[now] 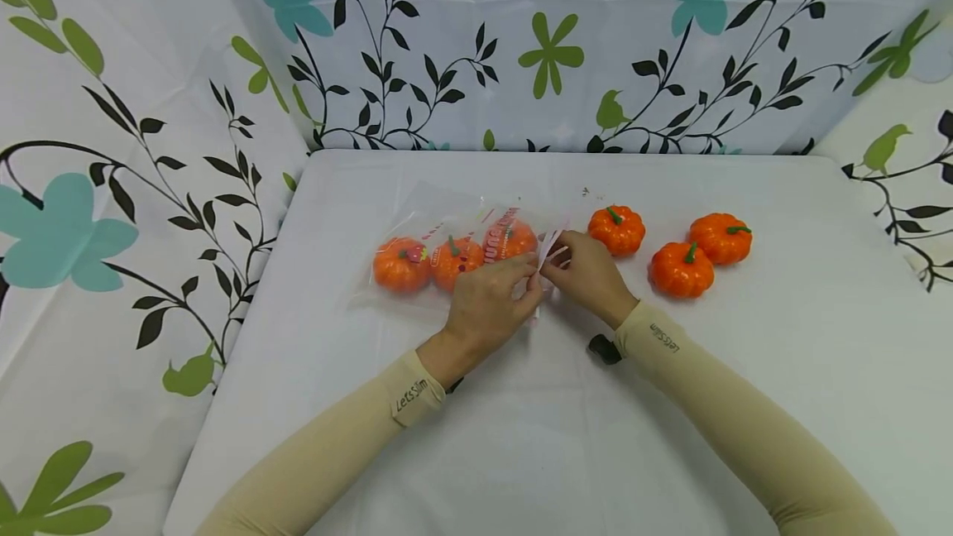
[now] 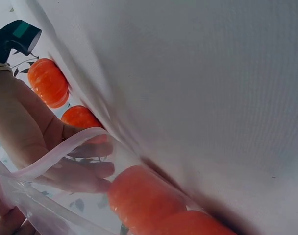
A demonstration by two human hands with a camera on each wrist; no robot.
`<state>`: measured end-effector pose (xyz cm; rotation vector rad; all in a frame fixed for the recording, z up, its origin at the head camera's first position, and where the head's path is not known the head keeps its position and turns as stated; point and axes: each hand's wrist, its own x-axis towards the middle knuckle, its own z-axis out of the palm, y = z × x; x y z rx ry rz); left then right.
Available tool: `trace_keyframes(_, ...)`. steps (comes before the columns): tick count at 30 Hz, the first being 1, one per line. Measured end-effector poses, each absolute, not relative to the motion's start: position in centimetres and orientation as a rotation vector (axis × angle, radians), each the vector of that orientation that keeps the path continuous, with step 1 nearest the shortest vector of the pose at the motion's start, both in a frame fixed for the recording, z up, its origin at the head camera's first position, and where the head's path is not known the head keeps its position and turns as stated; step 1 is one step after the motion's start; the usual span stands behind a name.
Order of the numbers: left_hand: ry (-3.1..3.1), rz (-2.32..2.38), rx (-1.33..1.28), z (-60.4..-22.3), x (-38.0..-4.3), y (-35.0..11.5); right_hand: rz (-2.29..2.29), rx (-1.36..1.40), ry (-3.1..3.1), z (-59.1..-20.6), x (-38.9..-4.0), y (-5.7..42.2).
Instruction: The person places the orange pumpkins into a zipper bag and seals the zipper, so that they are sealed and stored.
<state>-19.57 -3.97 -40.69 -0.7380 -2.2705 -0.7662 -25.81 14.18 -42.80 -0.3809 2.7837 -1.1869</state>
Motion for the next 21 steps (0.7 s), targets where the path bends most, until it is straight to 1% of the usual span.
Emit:
trace_keyframes(7,-2.27,-0.759,-0.739,-40.8,-19.7,-4.1,-1.291,-0.312,2.636,-42.5,-26.0,13.6)
trace_keyframes(14,-2.268,-0.776,-0.745,-40.7,-19.7,-4.2,-1.418,-0.412,2.529,-42.6,-26.6,13.0)
trace_keyframes(21,-2.25,-0.796,-0.782,-40.7,-19.8,-4.3,-1.507,-0.454,2.406,-42.8,-27.4,12.3)
